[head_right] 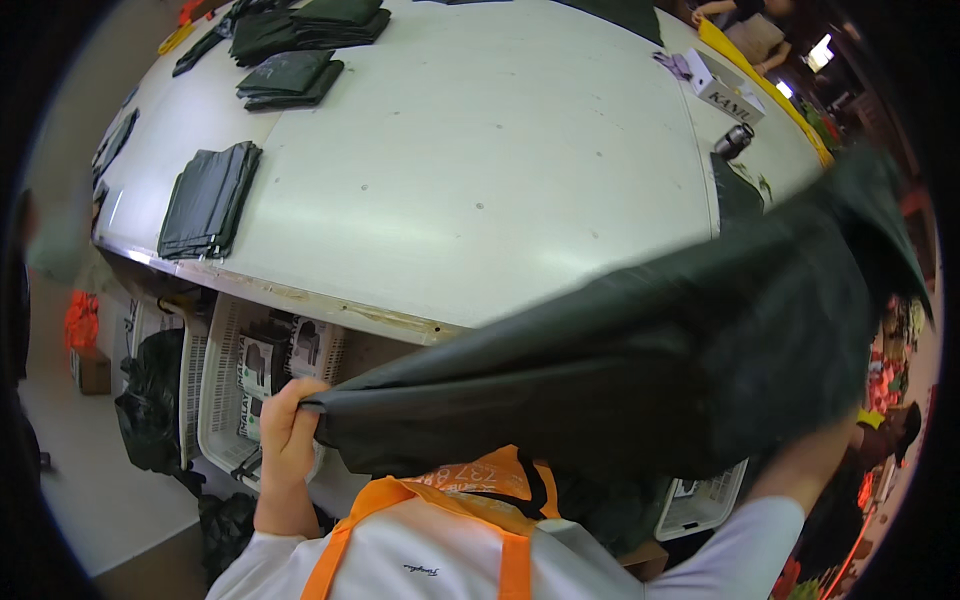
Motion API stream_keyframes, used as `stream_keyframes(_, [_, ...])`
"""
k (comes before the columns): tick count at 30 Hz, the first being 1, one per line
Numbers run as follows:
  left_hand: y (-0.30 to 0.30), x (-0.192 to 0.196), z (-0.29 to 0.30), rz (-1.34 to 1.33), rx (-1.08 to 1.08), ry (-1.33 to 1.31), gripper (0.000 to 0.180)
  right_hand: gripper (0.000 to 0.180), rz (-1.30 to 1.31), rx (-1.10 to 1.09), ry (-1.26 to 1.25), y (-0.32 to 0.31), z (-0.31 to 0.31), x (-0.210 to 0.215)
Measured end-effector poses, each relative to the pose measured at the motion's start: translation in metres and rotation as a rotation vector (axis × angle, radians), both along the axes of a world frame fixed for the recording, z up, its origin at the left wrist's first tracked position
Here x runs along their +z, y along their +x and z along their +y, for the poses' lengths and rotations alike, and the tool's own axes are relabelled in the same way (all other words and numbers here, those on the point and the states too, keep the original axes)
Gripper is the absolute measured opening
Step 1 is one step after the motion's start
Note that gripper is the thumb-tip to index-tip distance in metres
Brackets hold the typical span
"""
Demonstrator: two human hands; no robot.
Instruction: The person folds a dark green jacket on a white table. They smooth the fabric, fold the sleeves inward, fold the body in half, and then fold it again into a compact rectangle. The folded jacket is placed on a stack of similar folded jackets.
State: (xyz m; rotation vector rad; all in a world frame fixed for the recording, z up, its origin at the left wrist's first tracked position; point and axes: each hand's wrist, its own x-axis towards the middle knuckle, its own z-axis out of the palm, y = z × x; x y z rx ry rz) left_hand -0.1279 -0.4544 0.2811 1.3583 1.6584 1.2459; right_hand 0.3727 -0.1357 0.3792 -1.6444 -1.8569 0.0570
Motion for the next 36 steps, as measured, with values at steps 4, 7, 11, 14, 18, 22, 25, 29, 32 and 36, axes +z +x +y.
stream_keyframes(4, [-0.005, -0.054, -0.006, -0.207, 0.342, -0.152, 0.015, 0.059, -0.013, 0.228, 0.374, -0.187, 0.181, -0.011])
stream_keyframes(7, [-0.013, -0.108, -0.01, 0.411, 0.611, -0.383, 0.043, 0.06, 0.175, 0.652, 0.16, -0.352, 0.242, -0.121])
stream_keyframes(11, [-0.019, -0.157, 0.049, 0.728, 0.579, -0.359, 0.074, 0.068, 0.014, 0.914, -0.308, -0.358, 0.167, -0.256])
stream_keyframes(14, [-0.022, -0.184, 0.135, 0.749, 0.571, -0.326, 0.085, 0.069, -0.411, 0.622, -0.079, -0.287, 0.142, -0.323])
stream_keyframes(18, [-0.063, -0.218, 0.225, 0.801, 0.809, -0.336, 0.107, 0.072, -0.548, 0.184, -0.392, -0.209, 0.144, -0.36])
stream_keyframes(22, [-0.157, -0.219, 0.236, 0.741, 0.998, -0.554, 0.07, 0.07, -0.514, 0.203, -0.455, -0.184, 0.158, -0.376])
stream_keyframes(25, [-0.211, -0.222, 0.23, 0.914, 1.305, -0.841, 0.066, 0.069, -0.493, 0.262, -0.401, -0.188, 0.17, -0.383])
stream_keyframes(29, [-0.216, -0.243, 0.291, 1.156, 0.786, -0.154, 0.061, 0.07, -0.463, 0.308, -0.35, -0.211, 0.186, -0.378])
stream_keyframes(32, [-0.18, -0.247, 0.36, 1.098, 0.268, -0.314, 0.068, 0.071, -0.453, 0.324, -0.346, -0.215, 0.2, -0.377])
stream_keyframes(36, [-0.204, -0.277, 0.394, 0.946, 0.379, -0.613, 0.09, 0.069, -0.45, 0.338, -0.344, -0.217, 0.208, -0.376])
